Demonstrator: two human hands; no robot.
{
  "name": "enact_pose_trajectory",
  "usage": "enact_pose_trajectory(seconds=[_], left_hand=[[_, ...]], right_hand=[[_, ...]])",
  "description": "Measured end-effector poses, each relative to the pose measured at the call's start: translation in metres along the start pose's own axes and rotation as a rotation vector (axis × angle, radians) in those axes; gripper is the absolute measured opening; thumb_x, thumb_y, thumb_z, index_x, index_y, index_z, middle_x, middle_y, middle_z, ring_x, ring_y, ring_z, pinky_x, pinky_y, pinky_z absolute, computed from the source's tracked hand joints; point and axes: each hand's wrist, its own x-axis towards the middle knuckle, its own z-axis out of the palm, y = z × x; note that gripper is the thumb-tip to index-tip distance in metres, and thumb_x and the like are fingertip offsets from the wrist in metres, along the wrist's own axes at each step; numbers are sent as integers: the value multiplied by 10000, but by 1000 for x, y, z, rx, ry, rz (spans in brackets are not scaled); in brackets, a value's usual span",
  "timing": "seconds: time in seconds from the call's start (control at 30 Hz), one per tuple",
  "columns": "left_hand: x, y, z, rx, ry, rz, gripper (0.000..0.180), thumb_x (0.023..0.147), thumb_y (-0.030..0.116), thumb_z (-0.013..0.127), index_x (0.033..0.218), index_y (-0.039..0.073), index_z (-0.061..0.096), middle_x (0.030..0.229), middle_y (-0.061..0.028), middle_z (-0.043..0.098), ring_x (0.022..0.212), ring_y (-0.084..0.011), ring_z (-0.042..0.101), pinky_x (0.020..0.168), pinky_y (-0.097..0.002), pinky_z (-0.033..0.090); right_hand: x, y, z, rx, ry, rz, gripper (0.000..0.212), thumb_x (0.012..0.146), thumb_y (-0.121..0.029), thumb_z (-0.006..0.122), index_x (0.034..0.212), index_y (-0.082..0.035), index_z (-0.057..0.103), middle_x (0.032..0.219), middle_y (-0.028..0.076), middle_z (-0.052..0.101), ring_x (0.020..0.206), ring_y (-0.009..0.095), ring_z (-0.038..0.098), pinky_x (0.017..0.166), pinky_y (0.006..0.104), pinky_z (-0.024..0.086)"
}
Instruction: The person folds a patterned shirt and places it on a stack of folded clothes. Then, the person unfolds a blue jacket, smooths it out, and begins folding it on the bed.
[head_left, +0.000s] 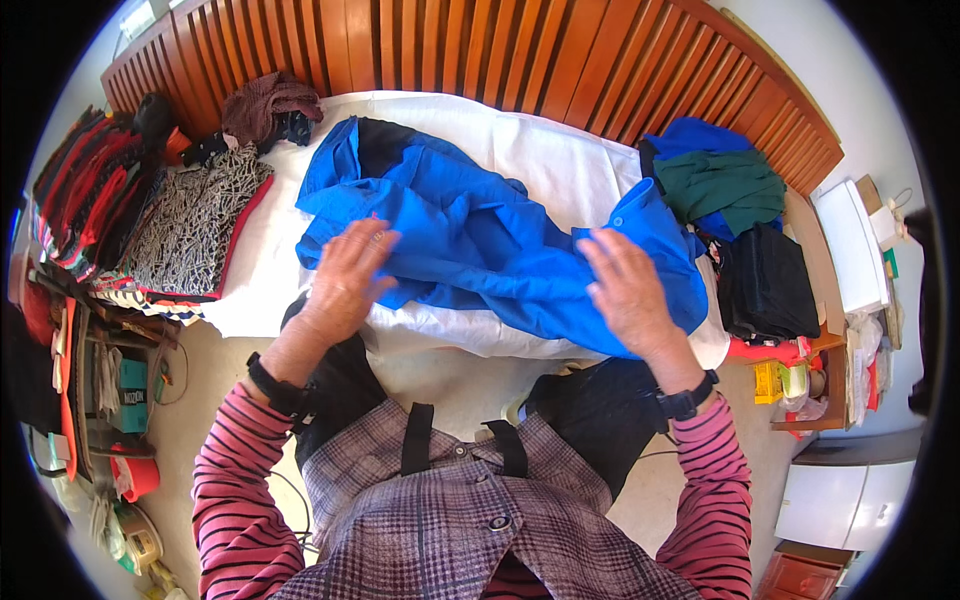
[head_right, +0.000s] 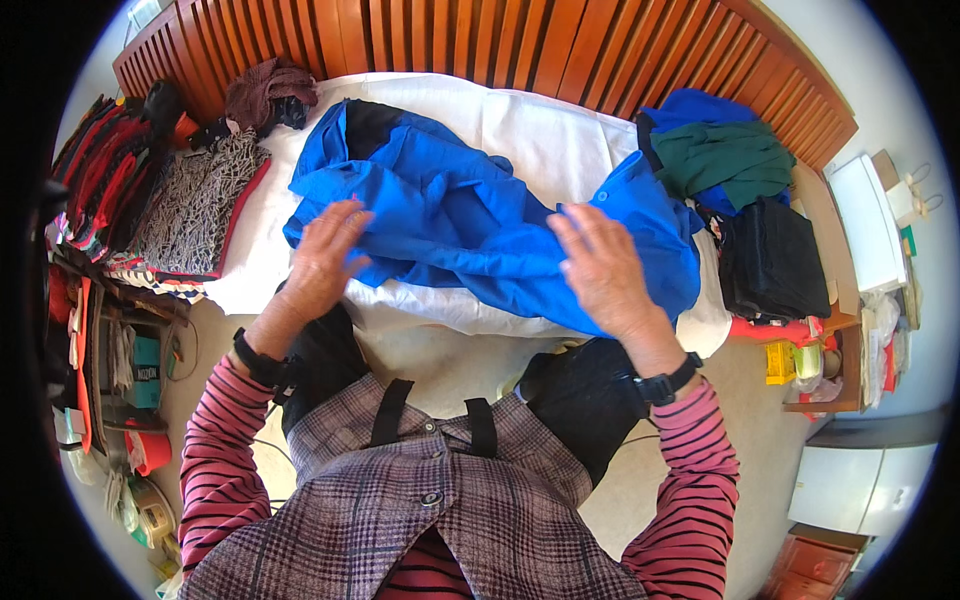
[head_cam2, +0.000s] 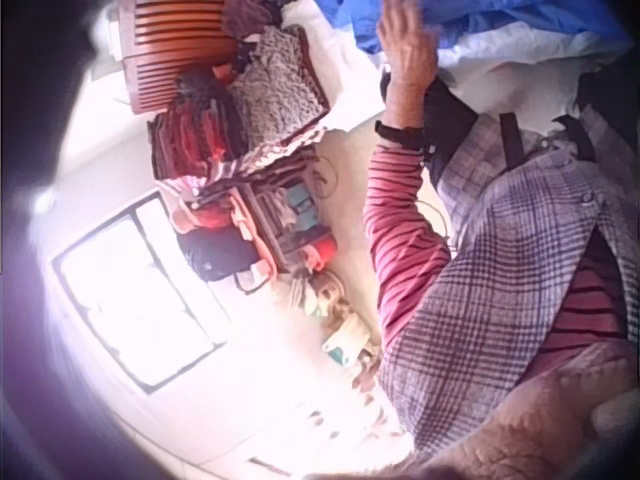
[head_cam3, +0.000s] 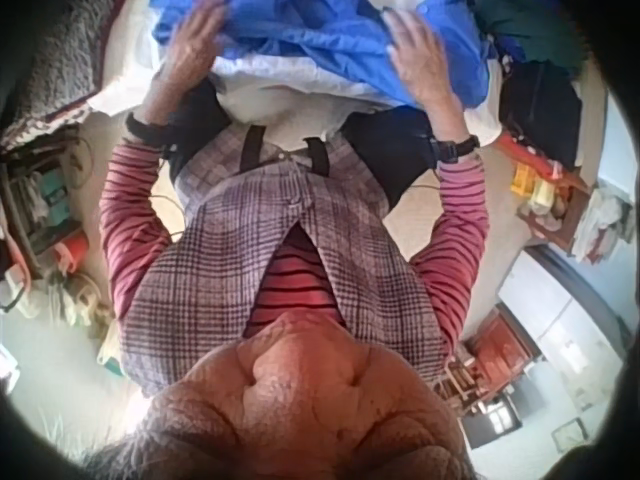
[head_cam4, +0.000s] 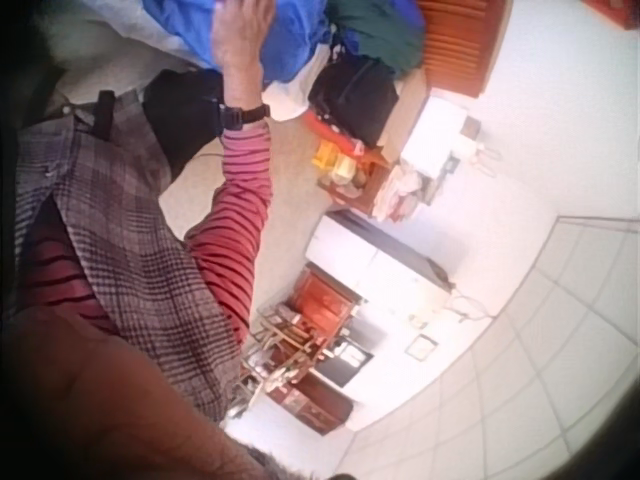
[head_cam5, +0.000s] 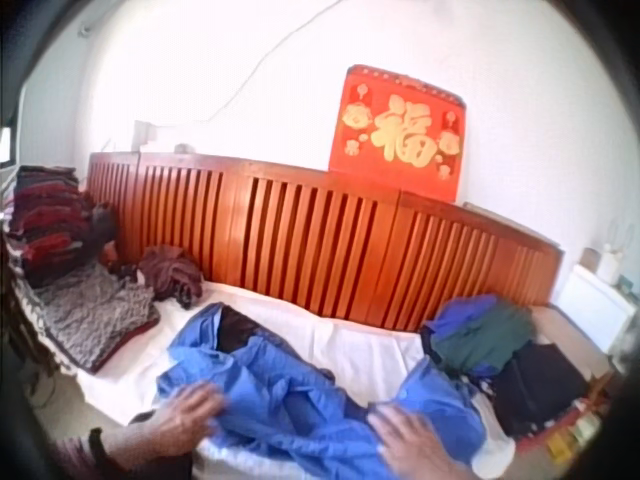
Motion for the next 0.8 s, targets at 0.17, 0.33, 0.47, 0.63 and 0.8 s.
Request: enact_pose_trajectory(seconds=[0.17,0.33,0.47,0.63,0.8], left_hand=[[-15,-2,11,201,-538,-150,840,861,460,682,1557,209,285,1596,-99,272,1458,-319,279,1125,-621,256],[-24,-15,15,190,-517,-137,881,852,457,695,1573,236,239,1627,-92,209,1477,-357,245,1143,-623,250],[-21,-11,17,197,-539,-185,859,858,466,692,1564,222,268,1620,-101,228,1476,-343,241,1139,-625,251],[-23,-14,21,190,-547,-203,858,864,481,684,1564,214,266,1624,-107,211,1475,-347,241,1142,-625,243],[-25,-11,19,184,-450,-196,779,876,464,676,1521,182,342,1562,-122,299,1427,-357,308,1127,-607,267]], right_hand=[[-13,-16,30,-89,-694,160,710,899,-327,685,1519,-212,358,1605,123,257,1477,315,252,1168,607,201],[-15,-18,39,-209,-465,61,572,916,-310,659,1400,-54,493,1474,140,451,1383,318,391,1133,561,293],[6,-41,61,259,-36,-97,204,897,-139,635,1071,-34,623,1029,102,648,1020,313,607,865,420,488],[29,-61,103,512,-175,245,152,840,-88,661,981,-81,604,916,117,631,885,341,635,775,446,515],[25,-50,115,392,-154,276,168,797,-82,690,919,-89,574,886,107,613,897,337,637,756,457,518]])
